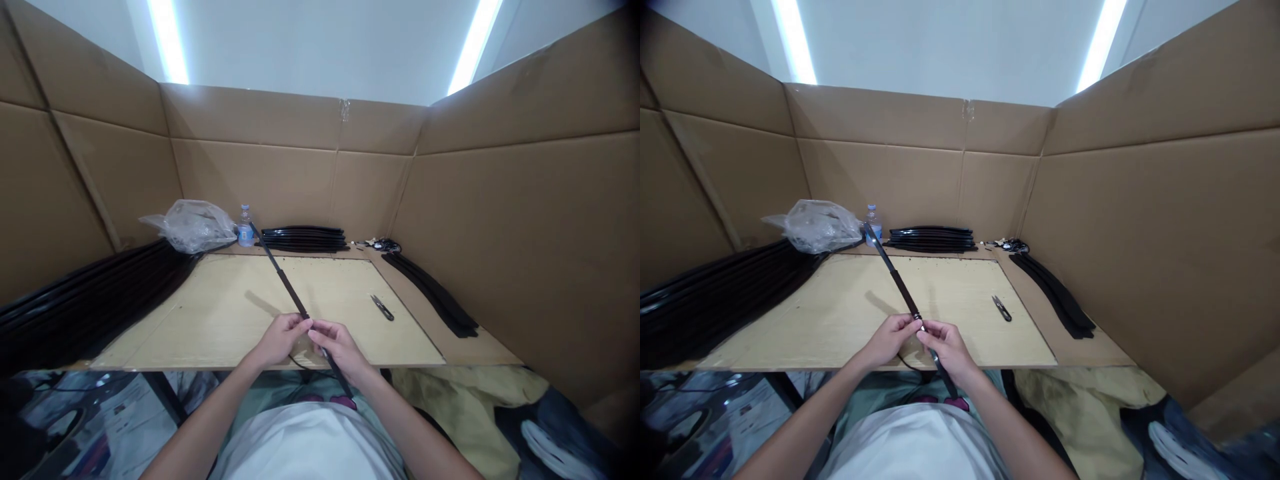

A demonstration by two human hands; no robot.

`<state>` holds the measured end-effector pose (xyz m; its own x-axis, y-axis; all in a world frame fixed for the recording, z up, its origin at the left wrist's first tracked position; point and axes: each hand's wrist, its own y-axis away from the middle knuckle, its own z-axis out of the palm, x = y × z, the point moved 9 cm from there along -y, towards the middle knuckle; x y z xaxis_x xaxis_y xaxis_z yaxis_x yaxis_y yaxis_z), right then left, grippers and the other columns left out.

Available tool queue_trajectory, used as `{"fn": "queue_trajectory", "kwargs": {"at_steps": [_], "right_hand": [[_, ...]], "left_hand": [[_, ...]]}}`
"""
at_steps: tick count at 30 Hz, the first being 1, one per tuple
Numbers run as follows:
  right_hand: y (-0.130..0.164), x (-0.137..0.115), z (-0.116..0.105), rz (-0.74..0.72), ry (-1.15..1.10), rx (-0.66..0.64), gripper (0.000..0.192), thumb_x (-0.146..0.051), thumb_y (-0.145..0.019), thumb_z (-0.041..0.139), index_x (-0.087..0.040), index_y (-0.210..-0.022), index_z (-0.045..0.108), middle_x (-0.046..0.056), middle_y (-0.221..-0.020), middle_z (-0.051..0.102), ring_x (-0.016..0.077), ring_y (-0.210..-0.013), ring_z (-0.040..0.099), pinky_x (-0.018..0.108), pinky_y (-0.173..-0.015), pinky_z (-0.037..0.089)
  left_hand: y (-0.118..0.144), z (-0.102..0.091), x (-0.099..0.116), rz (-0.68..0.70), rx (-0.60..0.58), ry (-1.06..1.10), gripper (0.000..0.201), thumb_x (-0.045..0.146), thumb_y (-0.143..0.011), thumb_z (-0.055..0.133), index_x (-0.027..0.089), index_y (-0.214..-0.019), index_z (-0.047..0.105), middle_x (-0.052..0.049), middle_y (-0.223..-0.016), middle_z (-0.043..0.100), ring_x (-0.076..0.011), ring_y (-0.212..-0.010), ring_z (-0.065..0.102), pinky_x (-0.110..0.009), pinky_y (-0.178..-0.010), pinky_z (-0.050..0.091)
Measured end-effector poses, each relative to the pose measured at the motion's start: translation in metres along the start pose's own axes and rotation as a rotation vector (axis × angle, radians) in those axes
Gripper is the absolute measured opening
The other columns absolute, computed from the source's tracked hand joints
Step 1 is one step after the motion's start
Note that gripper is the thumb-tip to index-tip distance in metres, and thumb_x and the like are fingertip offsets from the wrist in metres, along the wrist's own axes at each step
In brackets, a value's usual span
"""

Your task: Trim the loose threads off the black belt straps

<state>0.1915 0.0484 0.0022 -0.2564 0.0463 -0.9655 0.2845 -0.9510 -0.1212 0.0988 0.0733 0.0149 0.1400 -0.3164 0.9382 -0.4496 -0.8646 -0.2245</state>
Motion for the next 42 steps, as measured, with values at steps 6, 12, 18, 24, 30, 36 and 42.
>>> {"fn": "queue_trajectory", "kwargs": {"at_steps": [6, 12, 18, 24, 30, 36, 42], "right_hand": [[0.000, -0.004, 0.001, -0.060, -0.028, -0.001, 0.033, -0.030, -0.068, 0.076, -0.018, -0.098, 0.069, 0.002, -0.088, 0.068, 0.0158, -0.084, 0.060, 0.027, -0.077, 0.044], [0.000, 0.009, -0.004, 0.018, -0.115, 0.010, 0.037, -0.029, -0.066, 0.078, -0.019, -0.096, 0.059, -0.002, -0.070, 0.065, 0.0111, -0.057, 0.059, 0.024, -0.058, 0.047], [0.000, 0.010, -0.004, 0.036, -0.167, 0.017, 0.042, -0.030, -0.067, 0.077, -0.019, -0.098, 0.051, 0.001, -0.073, 0.067, 0.0109, -0.054, 0.059, 0.020, -0.049, 0.043], [0.000, 0.008, -0.004, 0.042, -0.202, 0.039, 0.034, -0.027, -0.068, 0.077, -0.017, -0.094, 0.058, -0.001, -0.069, 0.063, 0.0070, -0.051, 0.051, 0.019, -0.046, 0.036], [0.000, 0.010, -0.005, 0.030, -0.213, 0.027, 0.030, -0.024, -0.070, 0.075, -0.015, -0.094, 0.061, 0.001, -0.070, 0.063, 0.0081, -0.055, 0.052, 0.019, -0.047, 0.036], [-0.001, 0.009, -0.007, 0.018, -0.190, 0.050, 0.032, -0.025, -0.068, 0.076, -0.014, -0.094, 0.061, 0.000, -0.067, 0.061, 0.0080, -0.053, 0.052, 0.019, -0.047, 0.037], [-0.002, 0.011, -0.008, 0.021, -0.178, 0.061, 0.032, -0.028, -0.070, 0.075, -0.015, -0.095, 0.061, 0.001, -0.070, 0.063, 0.0082, -0.052, 0.051, 0.019, -0.045, 0.036]], "left_hand": [[0.000, 0.000, 0.001, 0.012, -0.003, 0.080, 0.035, 0.043, -0.084, 0.052, 0.012, -0.082, 0.066, -0.003, -0.078, 0.067, -0.0165, -0.073, 0.058, -0.027, -0.069, 0.044], [0.004, 0.013, 0.003, -0.051, -0.096, 0.220, 0.037, 0.047, -0.085, 0.050, 0.013, -0.076, 0.062, -0.003, -0.061, 0.064, -0.0168, -0.061, 0.060, -0.029, -0.065, 0.046], [0.005, 0.014, 0.010, -0.048, -0.104, 0.246, 0.035, 0.045, -0.085, 0.050, 0.014, -0.069, 0.057, -0.004, -0.060, 0.066, -0.0175, -0.061, 0.062, -0.029, -0.067, 0.046], [0.003, 0.014, 0.012, 0.011, -0.106, 0.200, 0.035, 0.043, -0.088, 0.045, 0.014, -0.073, 0.059, -0.005, -0.066, 0.070, -0.0188, -0.067, 0.064, -0.031, -0.074, 0.046], [0.001, 0.012, 0.011, 0.016, -0.087, 0.189, 0.033, 0.040, -0.088, 0.047, 0.014, -0.072, 0.058, -0.003, -0.065, 0.069, -0.0176, -0.066, 0.064, -0.028, -0.073, 0.046], [0.001, 0.013, 0.010, 0.007, -0.090, 0.225, 0.032, 0.040, -0.087, 0.048, 0.014, -0.071, 0.059, -0.003, -0.063, 0.069, -0.0178, -0.065, 0.064, -0.028, -0.071, 0.046], [0.002, 0.013, 0.006, -0.012, -0.090, 0.247, 0.034, 0.044, -0.086, 0.048, 0.015, -0.071, 0.056, -0.004, -0.062, 0.069, -0.0186, -0.063, 0.064, -0.029, -0.069, 0.046]]}}
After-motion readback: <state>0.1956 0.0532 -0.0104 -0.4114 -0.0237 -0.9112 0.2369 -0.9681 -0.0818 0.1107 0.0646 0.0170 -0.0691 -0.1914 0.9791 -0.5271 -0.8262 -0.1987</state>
